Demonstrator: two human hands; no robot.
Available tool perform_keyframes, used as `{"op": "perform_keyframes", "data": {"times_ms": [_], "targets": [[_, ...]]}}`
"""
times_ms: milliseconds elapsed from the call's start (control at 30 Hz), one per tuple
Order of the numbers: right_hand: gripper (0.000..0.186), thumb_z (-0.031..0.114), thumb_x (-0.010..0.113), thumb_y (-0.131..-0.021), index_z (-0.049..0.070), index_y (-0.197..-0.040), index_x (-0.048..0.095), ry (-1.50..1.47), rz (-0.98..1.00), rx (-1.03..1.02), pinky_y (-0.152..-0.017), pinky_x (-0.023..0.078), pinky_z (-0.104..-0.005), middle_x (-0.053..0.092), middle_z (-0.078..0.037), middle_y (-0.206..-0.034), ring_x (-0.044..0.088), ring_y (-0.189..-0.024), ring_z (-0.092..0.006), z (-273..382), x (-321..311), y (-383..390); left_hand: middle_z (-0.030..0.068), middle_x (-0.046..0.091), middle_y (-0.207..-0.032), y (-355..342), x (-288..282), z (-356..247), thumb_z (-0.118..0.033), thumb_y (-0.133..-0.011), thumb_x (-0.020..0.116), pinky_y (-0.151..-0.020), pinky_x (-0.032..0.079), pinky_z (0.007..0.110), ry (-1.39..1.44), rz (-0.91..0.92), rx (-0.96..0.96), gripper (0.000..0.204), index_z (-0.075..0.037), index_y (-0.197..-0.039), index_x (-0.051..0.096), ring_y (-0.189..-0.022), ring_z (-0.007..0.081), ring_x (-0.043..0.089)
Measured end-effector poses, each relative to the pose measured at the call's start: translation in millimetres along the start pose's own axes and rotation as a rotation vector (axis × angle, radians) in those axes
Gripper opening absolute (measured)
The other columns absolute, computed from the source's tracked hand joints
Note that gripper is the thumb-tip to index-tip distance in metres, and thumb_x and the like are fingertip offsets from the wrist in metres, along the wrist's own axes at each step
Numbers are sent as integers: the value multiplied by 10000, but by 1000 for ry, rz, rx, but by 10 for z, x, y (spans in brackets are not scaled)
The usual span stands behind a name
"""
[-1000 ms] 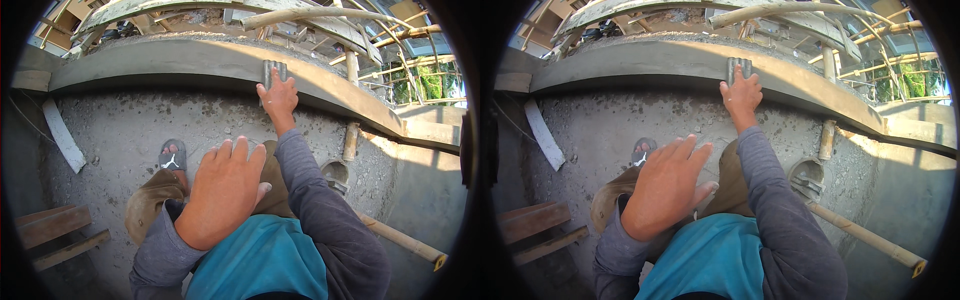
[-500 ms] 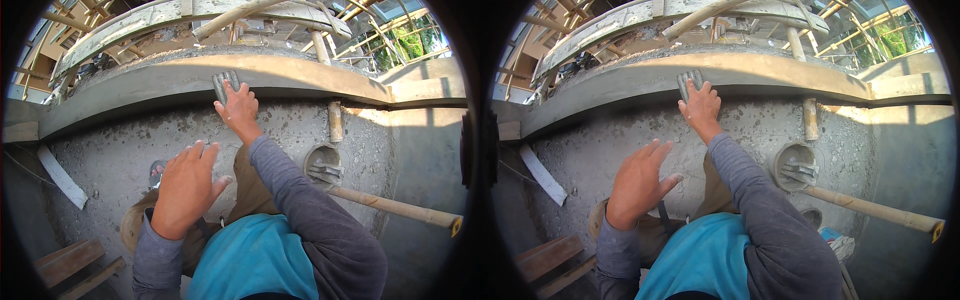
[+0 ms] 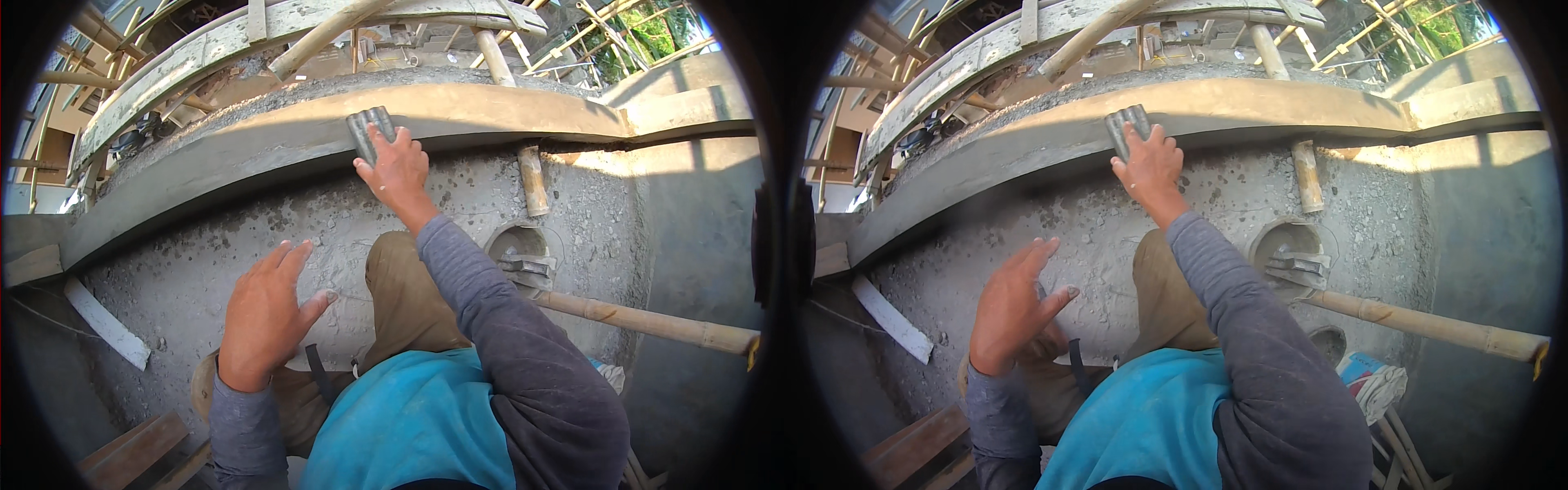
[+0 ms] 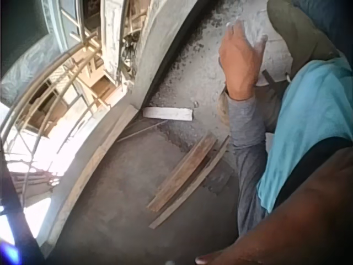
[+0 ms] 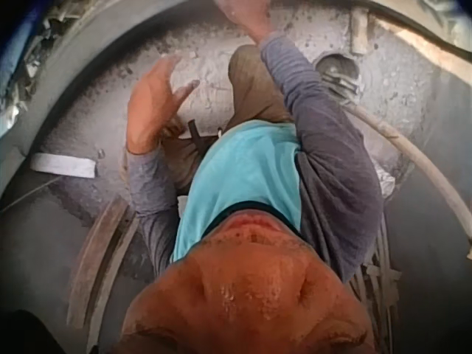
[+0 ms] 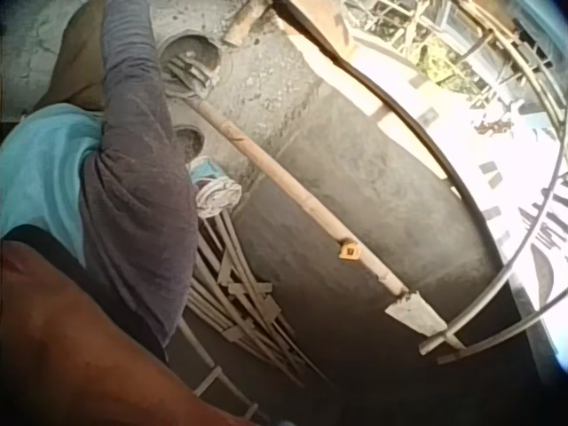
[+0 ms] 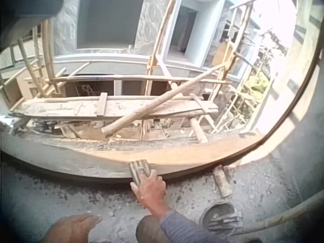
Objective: The person uses a rectangular float to smooth the surface of a curved concrete ledge, repeatedly dipping the tool into a bucket of slurry and running it along the edge.
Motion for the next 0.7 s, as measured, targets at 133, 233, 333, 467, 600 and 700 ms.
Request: {"op": "perform_keyframes", "data": {"times_ms": [133,233,333,467,600,700], "targets": [[690,456,757,-809,250,-1429,535,8,26,-6,-903,466,-473,500,-198,-1310,565,-1078,-377,-75,77,56,247,599,-1330,-74,-2,79,-222,-769,804,-1015,470,446,7,44,-72,627,-40,-1330,591,-1222,411,579],[670,448,753,-820,271,-1427,532,88,-82,130,-911,464,-475,513,-178,-1285,571,-1091,-368,-895,-119,-87,260,610,-1284,-37,-40,108,-204,-749,813,-983,488,448,64,18,-118,629,-7,-1304,593,-1189,416,588],[648,466,740,-837,281,-1420,527,242,3,424,-900,518,-470,525,-172,-1296,609,-1103,-385,-1925,-542,-358,259,610,-1285,-55,-112,79,-191,-736,815,-990,482,453,27,5,-86,636,-6,-1303,594,-1197,416,584],[655,478,726,-839,242,-1418,531,334,-80,569,-924,511,-476,534,-185,-1294,605,-1122,-387,-2676,-809,-563,259,611,-1285,-104,-89,116,-189,-734,811,-997,479,454,-2,11,-87,637,-6,-1304,593,-1204,415,581],[642,479,740,-817,225,-1383,572,152,-138,162,-937,480,-490,529,-197,-1311,588,-1124,-385,-1592,-515,-341,258,608,-1292,-215,-9,161,-191,-739,810,-1003,475,453,-17,37,-84,640,-6,-1311,587,-1209,415,578],[655,471,773,-787,244,-1375,594,63,-67,-1,-924,486,-478,548,-197,-1277,600,-1083,-369,-895,-215,-153,256,599,-1310,-228,36,227,-198,-743,811,-1008,472,449,-25,42,-108,646,-12,-1318,583,-1206,414,579]]}}
Point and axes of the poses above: each hand's wrist, its own y-axis away from the middle knuckle, its own x-axis out of the palm, z = x × y, the point moved 5 cm from there along -y, towards the middle knuckle
